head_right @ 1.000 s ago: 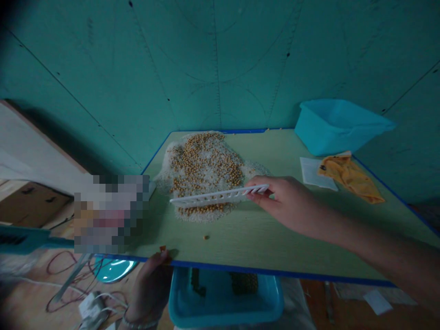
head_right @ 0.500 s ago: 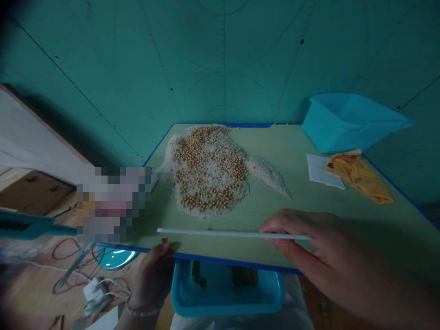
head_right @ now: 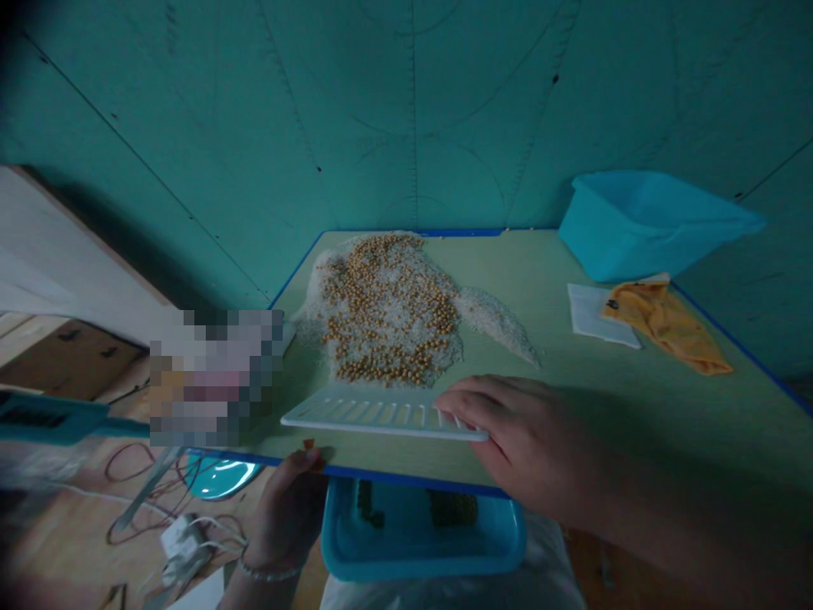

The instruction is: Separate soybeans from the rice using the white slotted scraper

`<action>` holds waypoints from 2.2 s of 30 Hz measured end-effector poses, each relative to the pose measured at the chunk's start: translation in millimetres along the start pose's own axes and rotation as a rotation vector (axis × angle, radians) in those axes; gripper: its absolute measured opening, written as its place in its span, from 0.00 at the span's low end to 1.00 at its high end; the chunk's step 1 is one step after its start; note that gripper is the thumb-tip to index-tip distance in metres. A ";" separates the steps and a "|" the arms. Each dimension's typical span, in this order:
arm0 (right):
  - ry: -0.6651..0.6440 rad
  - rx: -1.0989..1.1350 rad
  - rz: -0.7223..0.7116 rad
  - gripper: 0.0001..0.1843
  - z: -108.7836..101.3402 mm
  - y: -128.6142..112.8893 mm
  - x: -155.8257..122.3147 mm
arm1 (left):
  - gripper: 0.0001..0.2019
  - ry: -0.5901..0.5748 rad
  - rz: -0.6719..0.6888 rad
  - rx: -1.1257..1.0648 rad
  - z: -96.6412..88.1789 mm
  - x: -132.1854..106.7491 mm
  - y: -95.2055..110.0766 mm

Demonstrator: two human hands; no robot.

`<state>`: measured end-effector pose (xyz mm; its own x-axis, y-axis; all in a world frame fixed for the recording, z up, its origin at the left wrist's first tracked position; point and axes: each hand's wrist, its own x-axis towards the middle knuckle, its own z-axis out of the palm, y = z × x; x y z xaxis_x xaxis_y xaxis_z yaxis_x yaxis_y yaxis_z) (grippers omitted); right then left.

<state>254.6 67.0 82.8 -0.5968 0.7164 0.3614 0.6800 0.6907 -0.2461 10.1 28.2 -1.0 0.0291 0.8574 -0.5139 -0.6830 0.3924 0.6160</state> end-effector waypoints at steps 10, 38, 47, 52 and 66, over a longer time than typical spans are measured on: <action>0.061 -0.149 -0.168 0.19 12.3 6.2 19.5 | 0.05 -0.016 0.009 -0.014 -1.5 0.3 -0.3; -0.019 0.239 0.378 0.09 -10.2 18.5 20.9 | 0.06 0.020 -0.009 0.022 0.3 -0.7 0.5; -0.006 0.240 0.321 0.09 -10.1 14.0 14.6 | 0.08 0.073 -0.013 0.005 4.0 0.3 2.0; -0.016 0.238 0.328 0.09 -12.7 10.9 10.9 | 0.08 0.079 0.006 0.003 8.2 -1.8 3.3; 0.048 0.206 0.174 0.09 -14.6 3.8 -6.6 | 0.11 0.055 0.003 0.007 6.7 -0.8 0.9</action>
<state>267.4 63.4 92.6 -0.4543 0.8239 0.3387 0.6664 0.5667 -0.4846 14.4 30.2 4.0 -0.0131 0.8390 -0.5440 -0.6780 0.3924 0.6215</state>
